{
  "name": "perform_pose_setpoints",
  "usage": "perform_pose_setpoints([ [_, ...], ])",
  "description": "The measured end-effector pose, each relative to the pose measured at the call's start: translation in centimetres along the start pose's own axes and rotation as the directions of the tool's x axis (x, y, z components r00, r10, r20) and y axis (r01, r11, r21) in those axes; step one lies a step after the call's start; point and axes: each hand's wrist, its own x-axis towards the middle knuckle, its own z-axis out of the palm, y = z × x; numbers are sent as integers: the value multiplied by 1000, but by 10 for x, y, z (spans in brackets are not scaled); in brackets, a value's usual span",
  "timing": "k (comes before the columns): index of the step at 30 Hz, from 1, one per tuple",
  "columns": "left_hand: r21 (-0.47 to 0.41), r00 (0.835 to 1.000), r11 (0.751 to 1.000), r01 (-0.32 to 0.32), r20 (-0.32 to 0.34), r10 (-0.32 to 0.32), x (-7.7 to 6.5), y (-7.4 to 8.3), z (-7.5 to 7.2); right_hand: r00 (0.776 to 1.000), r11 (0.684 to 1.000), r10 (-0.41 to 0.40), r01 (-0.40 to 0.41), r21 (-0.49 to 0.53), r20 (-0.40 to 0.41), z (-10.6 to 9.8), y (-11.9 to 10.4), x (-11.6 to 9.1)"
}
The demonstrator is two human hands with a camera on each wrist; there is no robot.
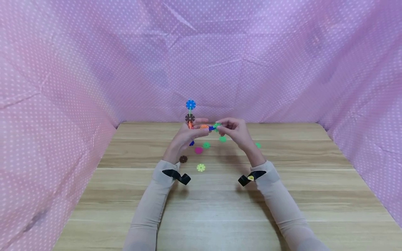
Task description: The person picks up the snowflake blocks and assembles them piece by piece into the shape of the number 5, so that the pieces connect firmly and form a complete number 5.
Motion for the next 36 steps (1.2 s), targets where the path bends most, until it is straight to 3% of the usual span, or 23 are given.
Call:
perform_pose_setpoints([
  [5, -125, 1000, 992, 23, 3, -23, -1, 1, -1, 999, 999, -7, 9, 48, -39, 3, -2, 0],
  [13, -292, 1000, 956, -13, 14, 17, 0, -4, 6, 996, 992, -20, 29, 119, -83, 6, -3, 0],
  [18, -187, 1000, 982, 5, 20, -1, -2, -5, 5, 995, 992, -18, 29, 125, -93, 7, -2, -2],
  [23, -87, 999, 996, 27, -43, -31, -1, -5, 5, 995, 994, -29, 38, 102, -94, 7, 0, -3],
  [29, -179, 994, 984, -14, -107, -5, 1, -5, 8, 994, 993, -48, 58, 98, -100, 10, 0, -2],
  [34, -247, 997, 966, -74, -53, 62, 3, -7, 10, 994, 994, -47, 56, 95, -97, 11, 1, 0],
  [36, -237, 996, 967, -90, -33, 85, 4, -8, 10, 995, 995, -41, 49, 89, -95, 12, 1, 0],
])
